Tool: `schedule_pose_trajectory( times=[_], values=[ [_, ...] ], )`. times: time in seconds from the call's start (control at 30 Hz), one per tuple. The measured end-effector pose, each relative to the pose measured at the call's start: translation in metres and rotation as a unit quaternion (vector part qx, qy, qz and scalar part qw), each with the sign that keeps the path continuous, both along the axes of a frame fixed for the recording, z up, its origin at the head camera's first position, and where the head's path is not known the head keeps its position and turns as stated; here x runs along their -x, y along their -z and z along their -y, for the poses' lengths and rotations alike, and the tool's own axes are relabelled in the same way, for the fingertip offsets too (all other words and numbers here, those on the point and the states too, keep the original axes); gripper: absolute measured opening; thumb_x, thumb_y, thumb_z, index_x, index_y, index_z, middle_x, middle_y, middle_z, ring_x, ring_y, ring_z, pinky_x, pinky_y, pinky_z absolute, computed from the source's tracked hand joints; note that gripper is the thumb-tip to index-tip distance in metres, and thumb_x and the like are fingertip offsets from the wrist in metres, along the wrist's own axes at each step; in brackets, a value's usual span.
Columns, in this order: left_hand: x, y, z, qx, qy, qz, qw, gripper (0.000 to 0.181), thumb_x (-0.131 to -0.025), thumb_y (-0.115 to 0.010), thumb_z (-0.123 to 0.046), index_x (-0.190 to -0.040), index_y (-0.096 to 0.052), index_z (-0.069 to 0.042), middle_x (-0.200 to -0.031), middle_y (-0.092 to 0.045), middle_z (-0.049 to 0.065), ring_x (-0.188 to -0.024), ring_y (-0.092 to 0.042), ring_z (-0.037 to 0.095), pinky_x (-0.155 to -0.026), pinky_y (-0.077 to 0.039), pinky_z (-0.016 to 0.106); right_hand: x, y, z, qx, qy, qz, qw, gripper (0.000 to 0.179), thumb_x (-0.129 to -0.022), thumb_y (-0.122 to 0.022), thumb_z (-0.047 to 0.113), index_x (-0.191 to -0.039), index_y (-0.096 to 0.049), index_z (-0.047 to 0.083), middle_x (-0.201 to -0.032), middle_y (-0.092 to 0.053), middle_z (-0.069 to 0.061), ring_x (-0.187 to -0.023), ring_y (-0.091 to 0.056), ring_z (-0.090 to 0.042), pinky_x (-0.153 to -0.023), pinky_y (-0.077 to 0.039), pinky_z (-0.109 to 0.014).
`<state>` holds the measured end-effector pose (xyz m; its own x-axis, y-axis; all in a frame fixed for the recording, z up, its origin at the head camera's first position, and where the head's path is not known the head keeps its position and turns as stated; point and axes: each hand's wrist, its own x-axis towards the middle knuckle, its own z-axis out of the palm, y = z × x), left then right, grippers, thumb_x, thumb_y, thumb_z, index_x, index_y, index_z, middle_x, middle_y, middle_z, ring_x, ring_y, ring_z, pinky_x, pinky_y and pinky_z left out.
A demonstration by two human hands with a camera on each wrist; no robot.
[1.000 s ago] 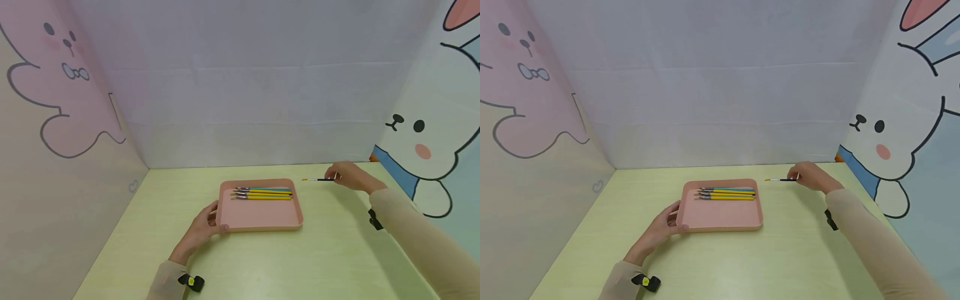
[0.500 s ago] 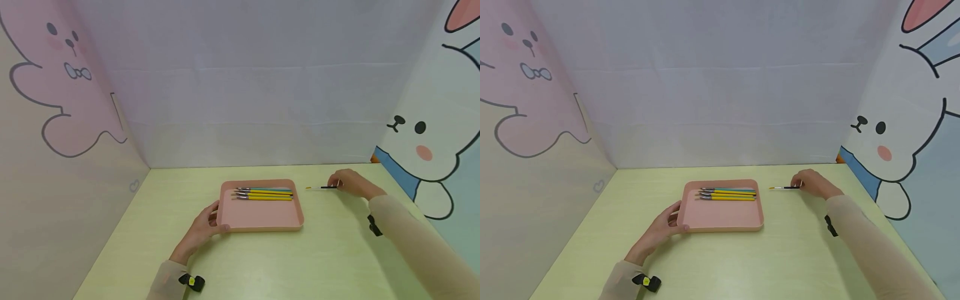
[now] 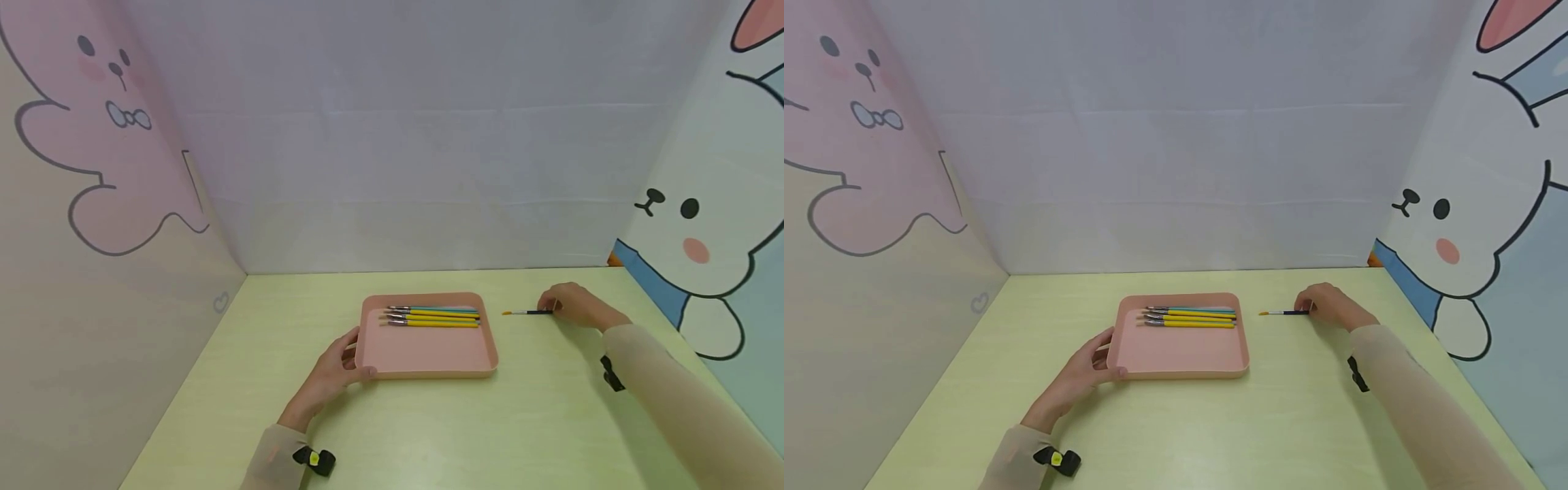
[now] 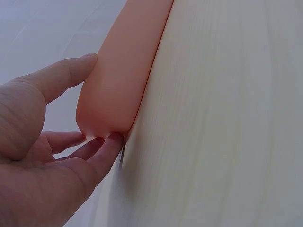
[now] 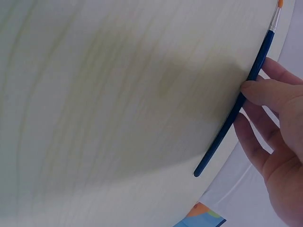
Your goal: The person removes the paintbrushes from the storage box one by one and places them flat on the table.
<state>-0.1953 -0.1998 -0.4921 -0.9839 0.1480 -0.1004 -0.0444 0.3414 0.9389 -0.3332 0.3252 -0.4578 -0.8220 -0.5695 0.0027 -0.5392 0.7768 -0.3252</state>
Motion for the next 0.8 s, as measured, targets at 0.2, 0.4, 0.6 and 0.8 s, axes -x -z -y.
schedule_pose_trajectory(
  times=[0.2, 0.4, 0.6, 0.8],
  values=[
    [0.000, 0.001, 0.001, -0.002, 0.000, 0.001, 1.0000, 0.094, -0.089, -0.088, -0.019, -0.167, -0.036, -0.016, -0.161, -0.047, 0.015, -0.137, -0.057, 0.034, -0.112, -0.051, 0.052, 0.001, 0.001, 0.000, -0.002, -0.001, 0.001, 1.0000, 0.029, -0.090, -0.068, -0.018, -0.103, -0.079, 0.006, -0.098, -0.073, -0.005, -0.089, -0.068, -0.026, -0.083, -0.059, -0.050],
    [0.000, 0.001, 0.001, -0.004, -0.001, 0.003, 1.0000, 0.095, -0.089, -0.089, -0.019, -0.167, -0.035, -0.015, -0.161, -0.047, 0.015, -0.136, -0.058, 0.034, -0.111, -0.052, 0.051, -0.002, -0.004, 0.001, -0.002, 0.007, 0.005, 1.0000, 0.029, -0.089, -0.071, -0.017, -0.109, -0.078, 0.002, -0.101, -0.073, -0.008, -0.093, -0.068, -0.029, -0.086, -0.059, -0.052],
    [0.000, 0.001, 0.000, 0.008, -0.006, 0.004, 0.9999, 0.096, -0.089, -0.089, -0.020, -0.167, -0.035, -0.016, -0.161, -0.047, 0.015, -0.136, -0.058, 0.033, -0.111, -0.052, 0.051, -0.003, -0.009, 0.002, -0.001, 0.004, -0.001, 1.0000, 0.030, -0.088, -0.075, -0.014, -0.114, -0.077, 0.001, -0.107, -0.072, -0.012, -0.098, -0.068, -0.034, -0.088, -0.059, -0.054],
    [0.000, 0.000, -0.001, 0.009, -0.007, 0.003, 0.9999, 0.094, -0.089, -0.088, -0.020, -0.167, -0.035, -0.017, -0.161, -0.048, 0.014, -0.136, -0.058, 0.033, -0.111, -0.052, 0.052, -0.003, -0.016, 0.009, 0.015, -0.001, -0.010, 0.9998, 0.031, -0.089, -0.074, -0.012, -0.119, -0.075, -0.001, -0.111, -0.072, -0.014, -0.100, -0.069, -0.035, -0.088, -0.061, -0.053]
  ],
)
